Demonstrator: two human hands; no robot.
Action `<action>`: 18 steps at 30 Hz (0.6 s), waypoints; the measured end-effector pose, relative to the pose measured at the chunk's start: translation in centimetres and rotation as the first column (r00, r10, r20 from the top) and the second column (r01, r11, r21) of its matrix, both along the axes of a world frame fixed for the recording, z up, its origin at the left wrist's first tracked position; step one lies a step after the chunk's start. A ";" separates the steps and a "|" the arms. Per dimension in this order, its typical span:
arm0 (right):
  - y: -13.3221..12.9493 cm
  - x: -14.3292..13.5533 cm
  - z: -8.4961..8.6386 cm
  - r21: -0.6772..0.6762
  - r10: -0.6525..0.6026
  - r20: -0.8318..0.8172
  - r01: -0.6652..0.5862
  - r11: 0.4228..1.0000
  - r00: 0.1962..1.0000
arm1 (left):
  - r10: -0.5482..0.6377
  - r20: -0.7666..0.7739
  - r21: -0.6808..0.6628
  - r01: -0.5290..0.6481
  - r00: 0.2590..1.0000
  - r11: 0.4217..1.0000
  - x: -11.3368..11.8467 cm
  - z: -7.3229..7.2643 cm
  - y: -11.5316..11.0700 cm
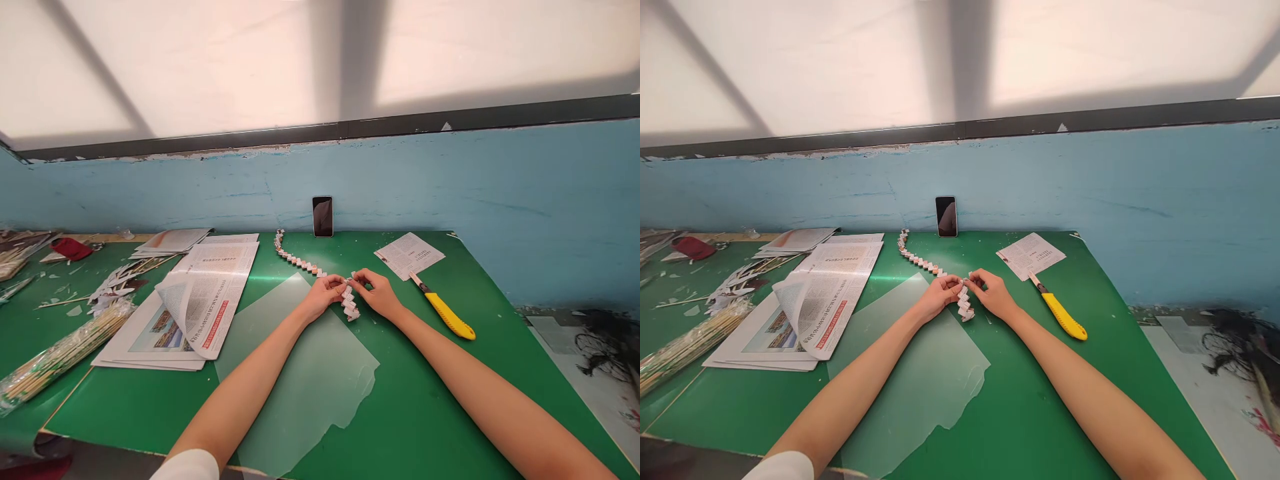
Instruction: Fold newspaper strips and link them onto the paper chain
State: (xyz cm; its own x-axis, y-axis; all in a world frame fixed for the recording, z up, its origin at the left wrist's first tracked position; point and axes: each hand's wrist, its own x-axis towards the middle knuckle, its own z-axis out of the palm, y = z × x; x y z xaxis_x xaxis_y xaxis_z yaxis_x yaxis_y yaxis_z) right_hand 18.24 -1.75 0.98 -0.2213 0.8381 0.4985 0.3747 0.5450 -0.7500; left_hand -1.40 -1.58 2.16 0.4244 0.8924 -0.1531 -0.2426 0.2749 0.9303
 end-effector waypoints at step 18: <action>-0.6 0.0 0.6 0.060 0.062 0.038 -0.065 0.996 0.997 | 0.089 0.006 0.042 -0.090 0.996 0.995 0.3 -0.8 0.1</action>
